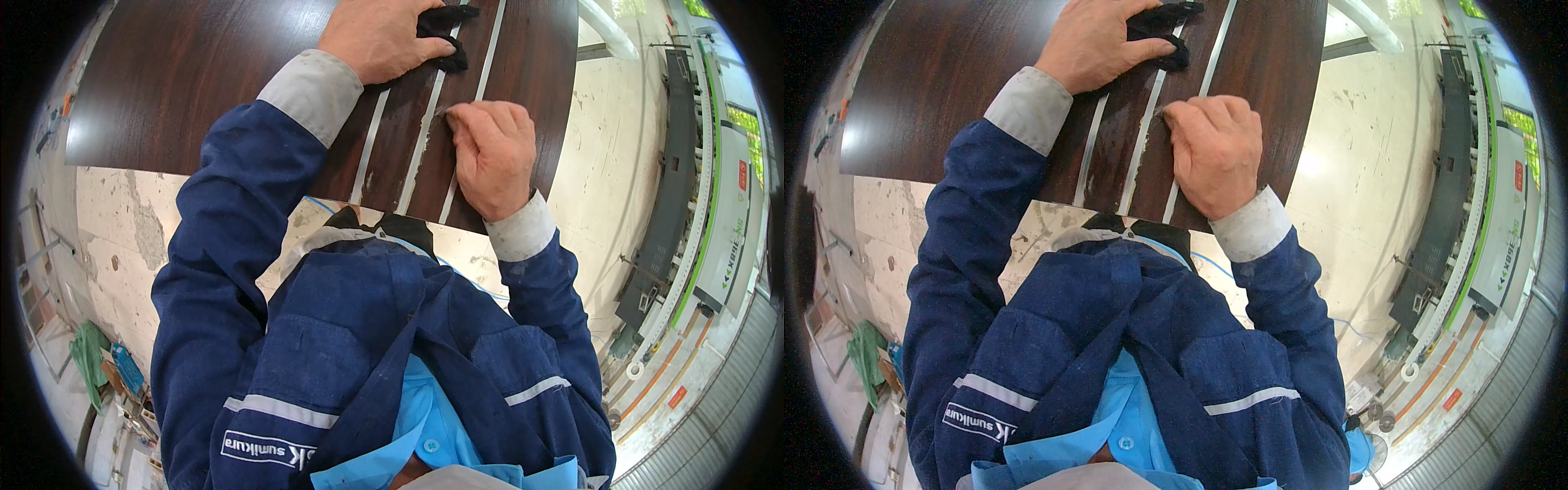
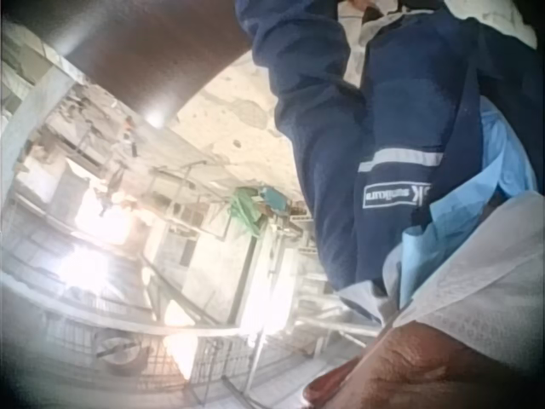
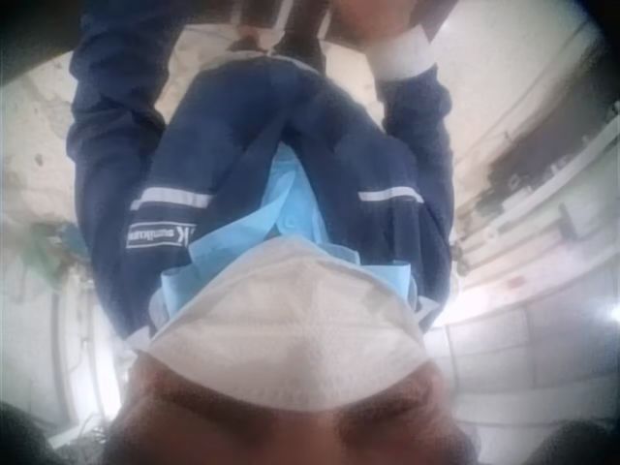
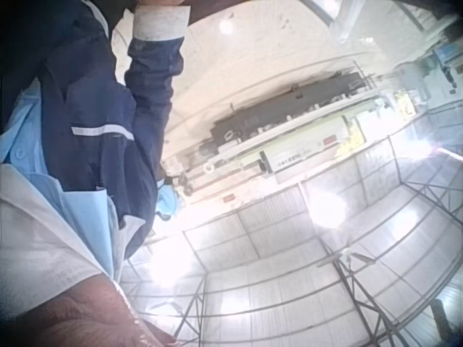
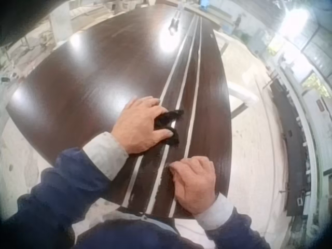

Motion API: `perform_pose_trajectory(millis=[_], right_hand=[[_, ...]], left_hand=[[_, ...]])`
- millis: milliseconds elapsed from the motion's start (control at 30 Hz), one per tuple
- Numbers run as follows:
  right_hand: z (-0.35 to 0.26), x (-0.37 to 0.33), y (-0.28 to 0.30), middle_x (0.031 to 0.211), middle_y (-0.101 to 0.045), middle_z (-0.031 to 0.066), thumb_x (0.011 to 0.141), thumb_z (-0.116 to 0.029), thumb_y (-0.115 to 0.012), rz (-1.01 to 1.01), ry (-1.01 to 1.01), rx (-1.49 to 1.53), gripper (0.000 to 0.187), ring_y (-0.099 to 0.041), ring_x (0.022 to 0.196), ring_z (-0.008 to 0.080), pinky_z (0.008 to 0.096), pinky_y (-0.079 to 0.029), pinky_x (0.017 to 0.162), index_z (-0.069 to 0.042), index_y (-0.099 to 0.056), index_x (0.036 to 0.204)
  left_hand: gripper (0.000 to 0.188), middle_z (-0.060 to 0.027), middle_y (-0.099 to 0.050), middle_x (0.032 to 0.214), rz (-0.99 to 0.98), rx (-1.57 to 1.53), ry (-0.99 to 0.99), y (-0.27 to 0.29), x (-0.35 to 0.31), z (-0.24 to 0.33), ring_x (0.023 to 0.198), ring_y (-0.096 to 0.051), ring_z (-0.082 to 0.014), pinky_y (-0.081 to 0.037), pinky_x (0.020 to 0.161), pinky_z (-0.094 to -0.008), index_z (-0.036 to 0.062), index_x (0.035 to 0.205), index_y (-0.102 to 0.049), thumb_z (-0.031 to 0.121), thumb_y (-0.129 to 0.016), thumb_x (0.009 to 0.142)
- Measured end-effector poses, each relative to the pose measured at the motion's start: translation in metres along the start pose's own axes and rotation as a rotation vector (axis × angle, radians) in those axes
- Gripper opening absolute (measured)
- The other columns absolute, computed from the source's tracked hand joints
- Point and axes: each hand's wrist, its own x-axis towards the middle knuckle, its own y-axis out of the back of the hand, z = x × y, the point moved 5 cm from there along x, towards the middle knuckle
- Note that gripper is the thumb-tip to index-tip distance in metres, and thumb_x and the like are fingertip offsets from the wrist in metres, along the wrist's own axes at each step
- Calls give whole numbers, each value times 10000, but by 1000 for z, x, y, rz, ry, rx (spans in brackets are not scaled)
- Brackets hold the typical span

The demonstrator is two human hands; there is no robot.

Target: The person scrapes a dark wood panel with a metal scraper to remove residue, then wipes the surface with a black cloth. The person repeats scraping and wiping along the panel's length and edges.

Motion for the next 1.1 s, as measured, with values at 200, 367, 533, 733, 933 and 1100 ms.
perform_pose_trajectory(millis=[200,367,533,733,933,1100], right_hand=[[3,3,-1,985,-743,70,914,-77,-766,-31,-12,-5,109,-656,964,290,419,-485,851,-87,-786,1021],[11,4,-4,973,-738,49,905,-99,-766,-34,-71,-37,125,-645,978,281,423,-465,828,-107,-789,1028],[8,4,-3,980,-737,53,921,-105,-754,-35,8,0,107,-641,968,275,421,-463,830,-109,-788,1022],[8,4,-1,975,-739,52,917,-103,-760,-26,5,-19,106,-644,977,271,421,-466,828,-109,-788,1019],[7,3,-3,986,-741,50,924,-101,-755,-28,12,-11,105,-642,982,269,420,-466,835,-114,-792,1022],[4,2,-1,993,-744,44,919,-107,-757,1,56,18,101,-641,989,267,420,-465,841,-118,-789,1015]], left_hand=[[545,-219,-623,1426,1,1,-10,1,0,-2,1393,-518,-391,-363,1210,-485,31,1269,-740,409,-813,883],[550,-224,-620,1431,29,-7,-18,1,1,-1,1399,-514,-397,-363,1212,-489,28,1269,-739,412,-814,882],[552,-224,-618,1436,7,-7,-12,0,1,-1,1398,-517,-400,-363,1213,-482,25,1266,-738,413,-813,881],[552,-222,-623,1423,28,8,-22,1,-1,0,1377,-529,-398,-376,1197,-483,26,1263,-737,417,-812,881],[550,-227,-623,1425,33,-7,-25,3,-2,-1,1381,-527,-399,-376,1196,-480,27,1264,-738,415,-812,881],[546,-232,-614,1451,-1,2,-8,2,-2,-3,1397,-521,-402,-372,1206,-482,26,1261,-740,402,-822,875]])
